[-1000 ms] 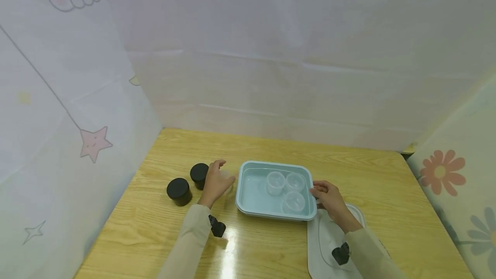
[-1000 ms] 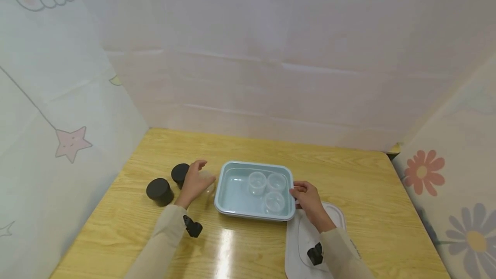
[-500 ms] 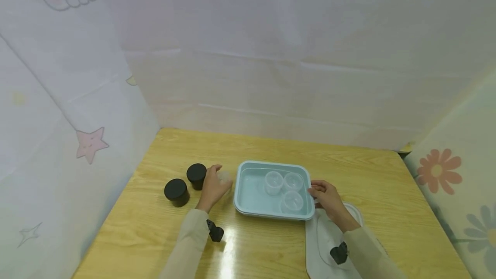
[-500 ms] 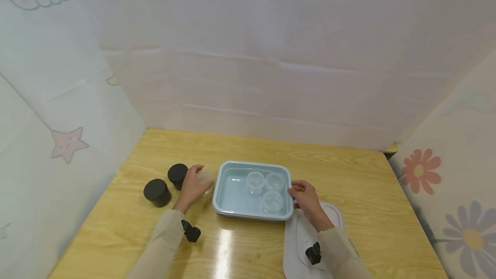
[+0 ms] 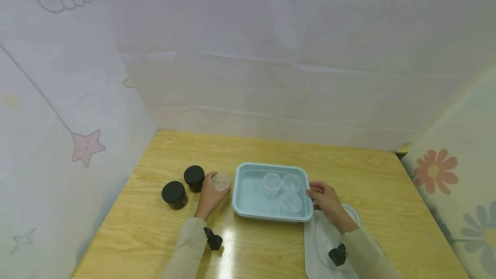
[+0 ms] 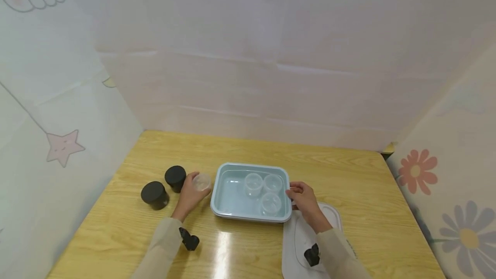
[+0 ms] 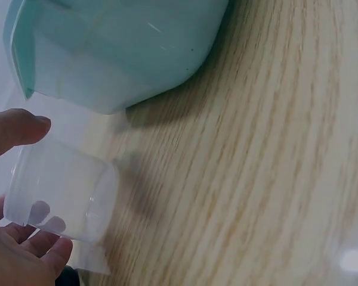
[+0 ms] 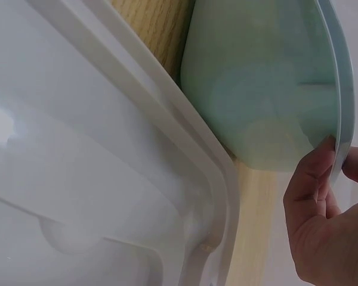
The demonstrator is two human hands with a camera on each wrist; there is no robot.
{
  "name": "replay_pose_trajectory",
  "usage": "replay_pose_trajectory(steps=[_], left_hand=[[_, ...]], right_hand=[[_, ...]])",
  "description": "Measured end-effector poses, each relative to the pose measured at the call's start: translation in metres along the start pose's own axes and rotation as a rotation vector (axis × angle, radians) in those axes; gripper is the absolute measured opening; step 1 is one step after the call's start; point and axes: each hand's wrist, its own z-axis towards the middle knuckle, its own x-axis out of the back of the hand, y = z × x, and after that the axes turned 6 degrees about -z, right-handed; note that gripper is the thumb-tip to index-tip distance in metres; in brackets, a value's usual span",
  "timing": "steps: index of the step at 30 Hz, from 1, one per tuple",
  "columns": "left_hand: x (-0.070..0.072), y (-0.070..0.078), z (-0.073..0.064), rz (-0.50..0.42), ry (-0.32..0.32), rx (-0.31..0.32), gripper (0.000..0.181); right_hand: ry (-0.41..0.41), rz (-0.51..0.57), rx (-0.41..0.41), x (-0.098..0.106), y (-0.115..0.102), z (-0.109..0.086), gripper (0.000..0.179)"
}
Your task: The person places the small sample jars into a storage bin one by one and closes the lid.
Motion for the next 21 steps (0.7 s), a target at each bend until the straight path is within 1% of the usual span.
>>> replay_pose_trajectory(steps=[9, 14, 16, 21], left_hand=[[0.0013, -0.0034, -0.0033, -0.018, 0.000, 0.014, 0.072], [0.0008, -0.0058, -0.0030, -0.022, 0.000, 0.009, 0.071], [0.0013, -0.0054, -0.0029, -0.020, -0.001, 0.008, 0.071], [0.0042, -0.0010, -0.0036, -0.009, -0.008, 0.011, 0.070]], right_hand=[[0.006, -0.003, 0.004, -0.0008, 0.0002, 0.0012, 0.041], [0.000, -0.002, 0.026, -0.0006, 0.0001, 0.0013, 0.040], [-0.007, 0.000, 0.037, -0.0004, 0.0006, 0.0012, 0.041], [-0.006, 0.005, 0.034, 0.0002, 0.0017, 0.0011, 0.041]])
